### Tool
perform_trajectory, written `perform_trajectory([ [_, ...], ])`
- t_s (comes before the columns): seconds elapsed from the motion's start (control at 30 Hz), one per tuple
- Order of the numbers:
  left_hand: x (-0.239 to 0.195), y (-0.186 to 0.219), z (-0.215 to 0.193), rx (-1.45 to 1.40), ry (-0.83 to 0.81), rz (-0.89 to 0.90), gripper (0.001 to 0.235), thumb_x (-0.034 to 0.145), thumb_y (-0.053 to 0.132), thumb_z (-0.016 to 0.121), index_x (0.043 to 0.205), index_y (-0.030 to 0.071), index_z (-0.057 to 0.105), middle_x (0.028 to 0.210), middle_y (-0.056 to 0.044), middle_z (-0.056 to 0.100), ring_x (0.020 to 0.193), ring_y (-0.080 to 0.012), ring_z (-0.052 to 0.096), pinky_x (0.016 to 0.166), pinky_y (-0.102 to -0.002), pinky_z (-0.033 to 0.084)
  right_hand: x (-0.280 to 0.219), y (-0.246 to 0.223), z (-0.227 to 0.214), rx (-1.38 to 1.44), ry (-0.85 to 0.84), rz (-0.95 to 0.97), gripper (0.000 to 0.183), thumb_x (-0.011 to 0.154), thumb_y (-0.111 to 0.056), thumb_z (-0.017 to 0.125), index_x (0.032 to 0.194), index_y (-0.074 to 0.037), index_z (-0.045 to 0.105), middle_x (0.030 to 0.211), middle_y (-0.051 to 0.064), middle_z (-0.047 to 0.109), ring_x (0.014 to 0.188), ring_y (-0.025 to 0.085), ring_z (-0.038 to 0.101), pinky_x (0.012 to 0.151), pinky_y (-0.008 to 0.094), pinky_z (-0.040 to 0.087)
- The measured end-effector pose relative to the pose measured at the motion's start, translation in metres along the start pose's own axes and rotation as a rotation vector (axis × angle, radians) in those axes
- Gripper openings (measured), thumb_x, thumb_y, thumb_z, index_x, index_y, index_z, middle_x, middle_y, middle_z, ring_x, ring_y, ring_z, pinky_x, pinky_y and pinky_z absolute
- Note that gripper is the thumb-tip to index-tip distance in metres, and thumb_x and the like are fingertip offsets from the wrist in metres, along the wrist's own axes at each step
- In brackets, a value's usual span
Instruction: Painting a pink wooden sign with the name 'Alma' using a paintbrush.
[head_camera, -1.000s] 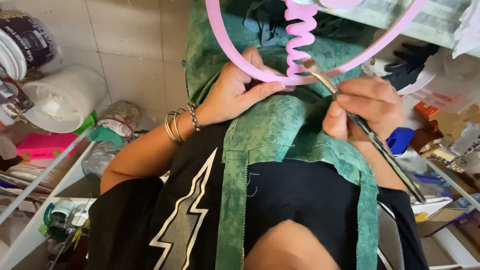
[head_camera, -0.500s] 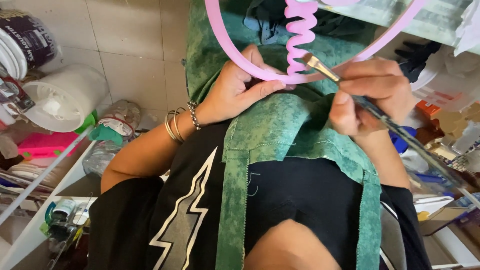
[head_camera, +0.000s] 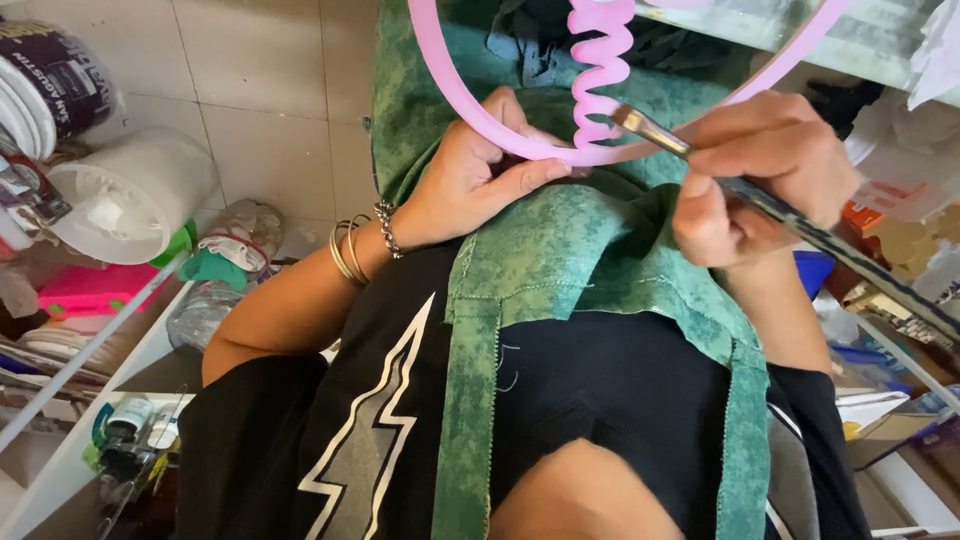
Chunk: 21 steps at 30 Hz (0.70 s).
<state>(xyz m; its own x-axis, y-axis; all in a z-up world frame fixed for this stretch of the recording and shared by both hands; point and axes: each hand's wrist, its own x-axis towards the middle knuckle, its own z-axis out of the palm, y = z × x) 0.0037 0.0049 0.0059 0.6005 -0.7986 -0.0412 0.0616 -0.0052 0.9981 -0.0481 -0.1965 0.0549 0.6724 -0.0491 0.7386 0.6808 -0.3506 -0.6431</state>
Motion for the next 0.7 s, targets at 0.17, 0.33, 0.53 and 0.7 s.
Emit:
perform_trajectory([
  [0.17, 0.0, -0.002, 0.001, 0.007, 0.004, 0.004, 0.02, 0.091, 0.025, 0.058, 0.105, 0.014, 0.066, 0.078, 0.006, 0.037, 0.076, -0.0093, 0.038, 0.067, -0.022, 0.034, -0.008, -0.006, -0.007, -0.029, 0.014, 0.073, 0.042, 0.081, -0.005, 0.053, 0.044, -0.005, 0.034, 0.044, 0.016, 0.048, 0.035, 0.029, 0.05, 0.028, 0.031, 0.029],
  [0.33, 0.001, -0.007, 0.002, 0.09, -0.005, 0.032, 0.02, 0.091, 0.03, 0.057, 0.105, 0.018, 0.065, 0.076, 0.004, 0.036, 0.072, -0.0107, 0.035, 0.063, -0.027, 0.03, -0.001, -0.007, -0.005, -0.09, -0.033, -0.04, 0.056, 0.082, -0.002, 0.048, 0.047, -0.015, 0.007, 0.049, 0.016, 0.05, 0.043, 0.029, 0.053, 0.031, 0.029, 0.033],
  [0.53, 0.0, -0.004, 0.003, 0.111, 0.001, 0.008, 0.017, 0.092, 0.026, 0.057, 0.105, 0.019, 0.066, 0.07, 0.009, 0.035, 0.072, -0.0091, 0.032, 0.066, -0.023, 0.028, -0.026, 0.016, -0.143, 0.12, -0.971, 0.093, 0.061, 0.071, -0.031, 0.071, 0.116, 0.002, 0.046, 0.106, 0.03, 0.053, 0.087, 0.037, 0.064, 0.073, 0.042, 0.055],
  [0.7, -0.001, -0.004, 0.003, 0.124, 0.02, -0.003, 0.017, 0.091, 0.026, 0.058, 0.103, 0.019, 0.067, 0.072, 0.011, 0.041, 0.074, -0.0087, 0.034, 0.068, -0.021, 0.03, -0.018, 0.008, -0.085, -0.379, 0.3, 0.301, 0.017, 0.097, -0.015, 0.049, 0.095, 0.002, 0.045, 0.091, 0.023, 0.053, 0.048, 0.033, 0.043, 0.036, 0.041, 0.036],
])
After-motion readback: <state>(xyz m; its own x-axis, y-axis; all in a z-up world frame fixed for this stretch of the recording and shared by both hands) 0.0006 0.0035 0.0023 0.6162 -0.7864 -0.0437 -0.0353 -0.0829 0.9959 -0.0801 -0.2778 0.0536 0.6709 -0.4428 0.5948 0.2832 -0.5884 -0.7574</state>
